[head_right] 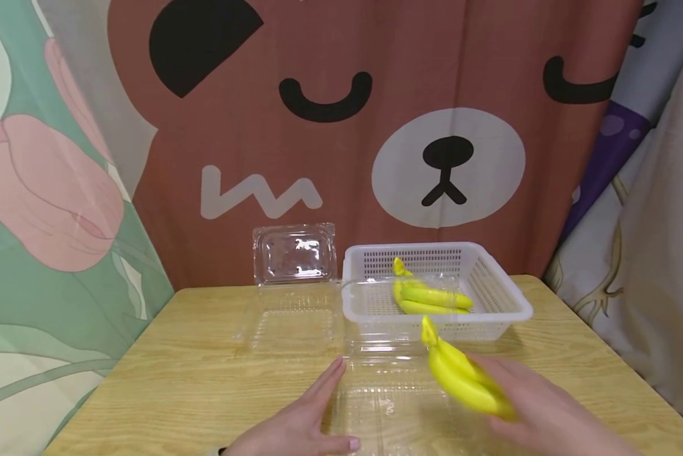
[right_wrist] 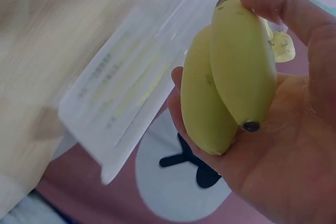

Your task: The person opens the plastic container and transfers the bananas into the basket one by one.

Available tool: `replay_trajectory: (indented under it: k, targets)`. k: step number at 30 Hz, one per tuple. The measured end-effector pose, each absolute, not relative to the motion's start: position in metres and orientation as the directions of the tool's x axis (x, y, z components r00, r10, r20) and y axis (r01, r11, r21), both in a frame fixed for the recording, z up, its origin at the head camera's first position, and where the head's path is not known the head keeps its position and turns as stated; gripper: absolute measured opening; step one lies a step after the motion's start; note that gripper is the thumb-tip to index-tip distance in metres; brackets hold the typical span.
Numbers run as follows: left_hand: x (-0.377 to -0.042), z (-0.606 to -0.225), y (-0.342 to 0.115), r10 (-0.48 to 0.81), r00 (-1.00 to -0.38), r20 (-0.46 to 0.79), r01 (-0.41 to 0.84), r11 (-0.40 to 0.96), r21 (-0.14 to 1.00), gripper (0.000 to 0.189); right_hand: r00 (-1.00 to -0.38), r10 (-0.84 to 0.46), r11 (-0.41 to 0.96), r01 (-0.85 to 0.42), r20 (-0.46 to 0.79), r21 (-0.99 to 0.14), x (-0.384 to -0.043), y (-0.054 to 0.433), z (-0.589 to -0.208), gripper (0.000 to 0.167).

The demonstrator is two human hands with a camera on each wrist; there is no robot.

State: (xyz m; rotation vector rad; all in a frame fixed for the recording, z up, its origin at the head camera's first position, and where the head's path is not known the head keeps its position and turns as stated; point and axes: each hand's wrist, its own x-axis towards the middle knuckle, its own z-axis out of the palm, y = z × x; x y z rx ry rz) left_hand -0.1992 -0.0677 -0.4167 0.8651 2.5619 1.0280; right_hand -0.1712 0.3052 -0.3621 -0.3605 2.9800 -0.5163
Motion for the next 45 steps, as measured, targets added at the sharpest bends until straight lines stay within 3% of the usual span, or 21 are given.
replay_trajectory:
  k: [9,17,29,45]
  targets:
    - [-0.199,-0.418,-0.068,0.612,-0.79,-0.013,0.426,0.565,0.706,0.109,-0.969,-0.24,0.939,-0.245,0.051,-0.239,-0.171,0.344,-0.373,0.078]
    - [-0.2,-0.419,-0.066,0.614,-0.789,-0.002,0.439,0.566,0.698,0.108,-0.942,-0.24,0.944,-0.283,0.236,-0.17,-0.174,0.372,-0.376,0.073]
    - [-0.201,-0.422,-0.067,0.625,-0.781,0.011,0.448,0.547,0.707,0.108,-0.952,-0.222,0.94,-0.266,0.211,-0.212,-0.207,0.38,-0.351,0.074]
    - [-0.201,-0.42,-0.067,0.62,-0.785,0.003,0.434,0.547,0.716,0.108,-0.942,-0.292,0.916,-0.324,0.162,-0.234,-0.301,0.355,-0.308,0.079]
